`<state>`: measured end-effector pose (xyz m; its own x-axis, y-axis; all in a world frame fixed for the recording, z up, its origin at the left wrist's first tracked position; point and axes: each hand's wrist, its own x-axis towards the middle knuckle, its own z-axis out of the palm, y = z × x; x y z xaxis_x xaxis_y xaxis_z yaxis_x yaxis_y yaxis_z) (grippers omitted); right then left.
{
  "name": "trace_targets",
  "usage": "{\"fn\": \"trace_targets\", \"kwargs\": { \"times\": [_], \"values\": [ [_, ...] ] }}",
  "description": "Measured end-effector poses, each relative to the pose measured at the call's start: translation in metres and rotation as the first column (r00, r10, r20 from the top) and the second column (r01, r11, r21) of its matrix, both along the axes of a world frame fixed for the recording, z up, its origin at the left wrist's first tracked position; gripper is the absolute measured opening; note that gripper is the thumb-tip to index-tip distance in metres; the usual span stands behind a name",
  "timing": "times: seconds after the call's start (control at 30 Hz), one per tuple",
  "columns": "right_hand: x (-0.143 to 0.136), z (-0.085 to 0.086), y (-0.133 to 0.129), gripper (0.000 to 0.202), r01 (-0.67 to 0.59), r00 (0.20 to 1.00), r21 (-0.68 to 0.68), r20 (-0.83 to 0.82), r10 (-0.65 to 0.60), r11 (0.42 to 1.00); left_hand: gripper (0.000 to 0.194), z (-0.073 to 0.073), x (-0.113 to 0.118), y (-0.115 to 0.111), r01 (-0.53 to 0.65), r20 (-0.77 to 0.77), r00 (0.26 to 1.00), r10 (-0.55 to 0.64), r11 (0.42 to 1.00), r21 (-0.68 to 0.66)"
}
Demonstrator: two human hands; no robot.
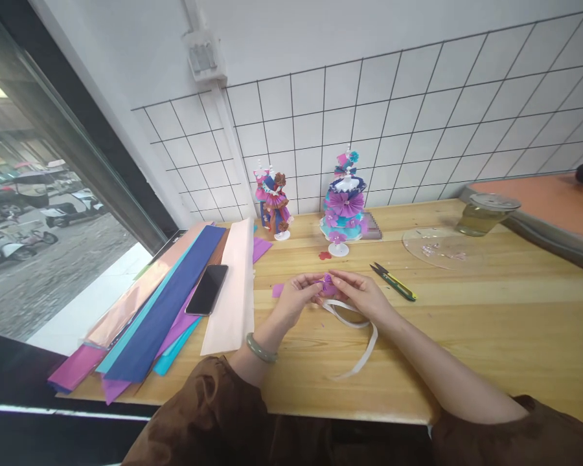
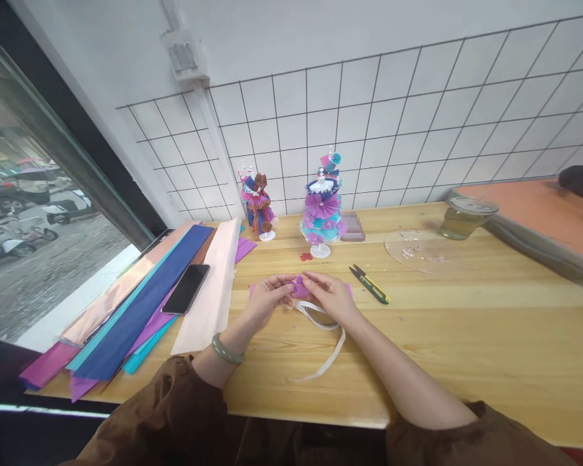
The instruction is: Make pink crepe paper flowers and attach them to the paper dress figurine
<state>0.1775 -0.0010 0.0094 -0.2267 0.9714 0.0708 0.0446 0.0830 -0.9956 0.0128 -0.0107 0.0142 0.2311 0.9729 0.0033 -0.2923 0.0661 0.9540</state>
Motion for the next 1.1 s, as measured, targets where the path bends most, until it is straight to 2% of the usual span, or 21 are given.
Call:
{"fn": "trace_targets", "kwargs": {
  "times": [0.17,0.33,0.47,0.6,0.8,1.1],
  "values": [
    [-0.002,0.001,-0.001,0.043,-0.012,0.999,0.023,-0.039,0.013,1.0,0.036,0.001,0.003,-0.001,0.028,0.032,0.999,-0.027,0.999,-0.03],
    [-0.002,0.004,-0.003,0.036,-0.059,0.998,0.028,-0.036,0.06,0.998,0.038,-0.001,0.005,-0.002,0.06,-0.022,0.998,-0.06,0.998,-0.009],
    [-0.003,0.005,-0.005,0.036,-0.046,0.999,0.07,-0.008,0.047,0.996,0.04,0.001,0.006,-0.002,0.051,-0.055,0.997,-0.049,0.998,0.028],
    [-0.005,0.001,-0.006,0.036,-0.01,0.995,0.135,0.103,-0.004,0.991,0.035,0.004,0.007,-0.002,0.042,-0.121,0.992,-0.037,0.998,0.04],
    [-0.006,-0.002,-0.007,0.033,-0.03,0.974,0.232,0.226,-0.023,0.972,0.022,0.004,0.005,0.0,0.014,-0.165,0.986,-0.009,1.0,0.026],
    [-0.007,0.009,-0.01,0.028,-0.049,0.982,0.198,0.188,0.011,0.979,0.018,0.008,0.004,0.004,-0.027,-0.099,0.995,0.025,0.999,-0.018]
  ]
}}
